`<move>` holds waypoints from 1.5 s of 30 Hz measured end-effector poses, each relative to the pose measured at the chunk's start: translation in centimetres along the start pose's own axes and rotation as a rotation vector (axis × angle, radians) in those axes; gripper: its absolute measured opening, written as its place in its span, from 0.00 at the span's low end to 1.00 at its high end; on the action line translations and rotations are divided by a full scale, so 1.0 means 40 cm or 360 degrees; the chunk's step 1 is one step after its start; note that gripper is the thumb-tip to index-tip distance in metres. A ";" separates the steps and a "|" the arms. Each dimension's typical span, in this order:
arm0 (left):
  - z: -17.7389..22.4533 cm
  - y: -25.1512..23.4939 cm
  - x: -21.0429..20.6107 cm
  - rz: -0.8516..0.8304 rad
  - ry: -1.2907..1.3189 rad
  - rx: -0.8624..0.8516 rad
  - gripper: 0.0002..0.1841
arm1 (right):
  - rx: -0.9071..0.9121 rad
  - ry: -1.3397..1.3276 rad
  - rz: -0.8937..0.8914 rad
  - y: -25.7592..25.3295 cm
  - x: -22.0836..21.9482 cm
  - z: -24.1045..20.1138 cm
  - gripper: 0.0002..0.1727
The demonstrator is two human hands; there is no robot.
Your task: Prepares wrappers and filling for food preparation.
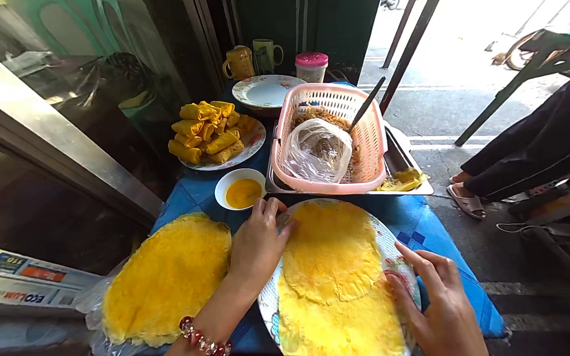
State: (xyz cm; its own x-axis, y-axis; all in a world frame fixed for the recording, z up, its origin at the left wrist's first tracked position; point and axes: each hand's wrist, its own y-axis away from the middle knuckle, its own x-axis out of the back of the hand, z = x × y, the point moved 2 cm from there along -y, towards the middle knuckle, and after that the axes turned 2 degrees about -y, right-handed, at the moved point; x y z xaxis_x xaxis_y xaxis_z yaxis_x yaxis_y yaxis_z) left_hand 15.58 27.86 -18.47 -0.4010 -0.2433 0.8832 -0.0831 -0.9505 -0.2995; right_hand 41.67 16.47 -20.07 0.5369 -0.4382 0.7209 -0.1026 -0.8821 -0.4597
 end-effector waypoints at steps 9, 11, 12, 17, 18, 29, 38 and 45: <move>0.029 0.117 0.027 0.0027 0.0013 -0.0679 0.19 | 0.0393 0.0226 -0.0122 -0.025 -0.001 0.014 0.13; 0.027 0.147 0.028 -0.0165 0.0124 -0.0816 0.18 | 0.0523 0.0257 -0.0196 -0.033 -0.007 0.011 0.12; 0.023 0.157 0.026 -0.0218 0.0156 -0.0873 0.18 | 0.0580 0.0278 -0.0215 -0.038 -0.008 0.009 0.11; 0.015 0.172 0.018 -0.0177 0.0158 -0.0989 0.12 | 0.0732 0.0376 -0.0197 -0.056 -0.022 0.002 0.13; 0.017 0.172 0.018 -0.0138 0.0130 -0.1012 0.12 | 0.0740 0.0384 -0.0196 -0.057 -0.026 0.002 0.14; 0.008 0.168 0.022 -0.0124 0.0125 -0.1073 0.12 | 0.0782 0.0387 -0.0272 -0.044 -0.024 -0.013 0.12; 0.005 0.168 0.027 -0.0094 0.0153 -0.1079 0.13 | 0.0746 0.0199 -0.0308 -0.059 -0.004 -0.017 0.11; 0.001 0.171 0.037 -0.0166 0.0098 -0.1149 0.18 | 0.0766 0.0337 -0.0320 -0.044 -0.001 -0.031 0.12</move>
State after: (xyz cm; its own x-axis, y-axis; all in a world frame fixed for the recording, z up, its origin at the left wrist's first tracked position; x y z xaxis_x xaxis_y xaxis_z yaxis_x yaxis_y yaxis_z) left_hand 14.48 20.98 -19.21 -0.4069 -0.1269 0.9046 -0.6957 -0.5988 -0.3968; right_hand 40.79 17.84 -18.64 0.3217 -0.3385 0.8843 0.4047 -0.7952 -0.4516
